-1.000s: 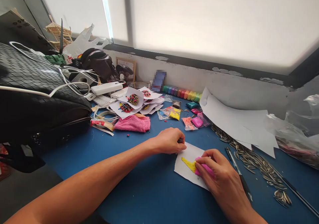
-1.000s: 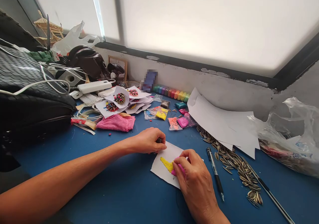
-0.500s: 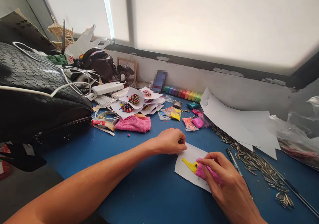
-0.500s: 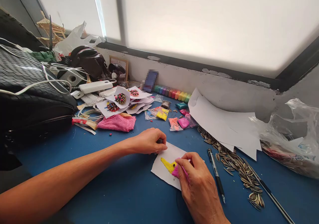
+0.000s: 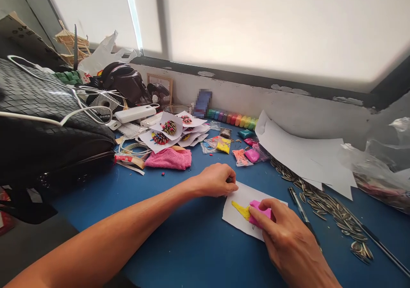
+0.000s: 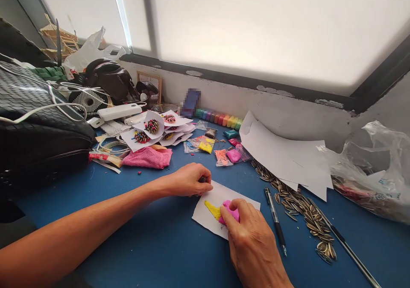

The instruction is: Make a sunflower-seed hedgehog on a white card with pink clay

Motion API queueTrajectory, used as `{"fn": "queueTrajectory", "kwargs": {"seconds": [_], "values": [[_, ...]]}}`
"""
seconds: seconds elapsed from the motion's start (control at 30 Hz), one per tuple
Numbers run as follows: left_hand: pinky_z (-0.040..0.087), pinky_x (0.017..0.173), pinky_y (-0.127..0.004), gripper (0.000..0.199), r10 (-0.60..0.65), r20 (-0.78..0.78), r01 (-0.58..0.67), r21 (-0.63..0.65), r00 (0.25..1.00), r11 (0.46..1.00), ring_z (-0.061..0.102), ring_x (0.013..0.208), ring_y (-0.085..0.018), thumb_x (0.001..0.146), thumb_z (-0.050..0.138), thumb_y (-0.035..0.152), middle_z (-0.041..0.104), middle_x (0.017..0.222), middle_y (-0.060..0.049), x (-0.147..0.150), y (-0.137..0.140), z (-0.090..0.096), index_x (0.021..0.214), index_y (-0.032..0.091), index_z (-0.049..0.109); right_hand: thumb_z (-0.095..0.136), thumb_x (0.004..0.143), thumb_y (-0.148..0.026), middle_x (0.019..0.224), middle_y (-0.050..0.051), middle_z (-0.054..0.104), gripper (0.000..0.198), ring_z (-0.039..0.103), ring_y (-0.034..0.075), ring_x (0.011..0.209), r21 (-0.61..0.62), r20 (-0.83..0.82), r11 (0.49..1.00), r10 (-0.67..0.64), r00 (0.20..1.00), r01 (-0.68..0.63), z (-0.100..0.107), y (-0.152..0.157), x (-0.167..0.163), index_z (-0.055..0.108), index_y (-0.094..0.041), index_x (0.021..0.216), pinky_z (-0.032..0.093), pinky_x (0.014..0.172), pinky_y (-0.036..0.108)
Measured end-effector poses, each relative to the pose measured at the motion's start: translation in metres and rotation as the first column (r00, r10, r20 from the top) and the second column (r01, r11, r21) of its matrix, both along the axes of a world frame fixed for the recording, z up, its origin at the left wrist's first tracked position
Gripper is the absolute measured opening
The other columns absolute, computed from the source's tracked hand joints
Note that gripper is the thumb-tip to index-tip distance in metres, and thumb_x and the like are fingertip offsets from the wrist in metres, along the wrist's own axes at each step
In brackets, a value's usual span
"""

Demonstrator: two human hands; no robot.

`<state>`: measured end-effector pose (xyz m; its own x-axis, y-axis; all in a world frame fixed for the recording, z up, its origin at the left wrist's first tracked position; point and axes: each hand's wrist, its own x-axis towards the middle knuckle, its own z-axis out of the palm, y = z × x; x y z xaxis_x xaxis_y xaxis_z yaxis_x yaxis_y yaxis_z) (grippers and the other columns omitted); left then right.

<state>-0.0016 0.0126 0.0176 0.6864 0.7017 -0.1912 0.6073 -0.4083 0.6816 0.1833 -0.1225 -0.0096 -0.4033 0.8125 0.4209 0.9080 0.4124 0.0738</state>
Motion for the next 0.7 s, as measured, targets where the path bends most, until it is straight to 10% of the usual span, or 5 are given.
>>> {"fn": "queueTrajectory", "kwargs": {"seconds": [0.7], "values": [[0.040,0.053,-0.018,0.012,0.000,-0.007,0.000,-0.006,1.000,1.000,0.059,0.055,-0.010,0.080,0.057,0.021,0.068,0.067,0.001,0.0005,-0.0015,0.0023,0.077,0.017,0.068,0.039,0.078,0.001,0.096,0.012,0.064,0.047,0.060,0.019,0.071,0.144,-0.010,0.989,-0.034,0.999,0.035,-0.0061,0.0057,0.0091,0.073,-0.019,0.105,0.051,0.059,0.030]]}}
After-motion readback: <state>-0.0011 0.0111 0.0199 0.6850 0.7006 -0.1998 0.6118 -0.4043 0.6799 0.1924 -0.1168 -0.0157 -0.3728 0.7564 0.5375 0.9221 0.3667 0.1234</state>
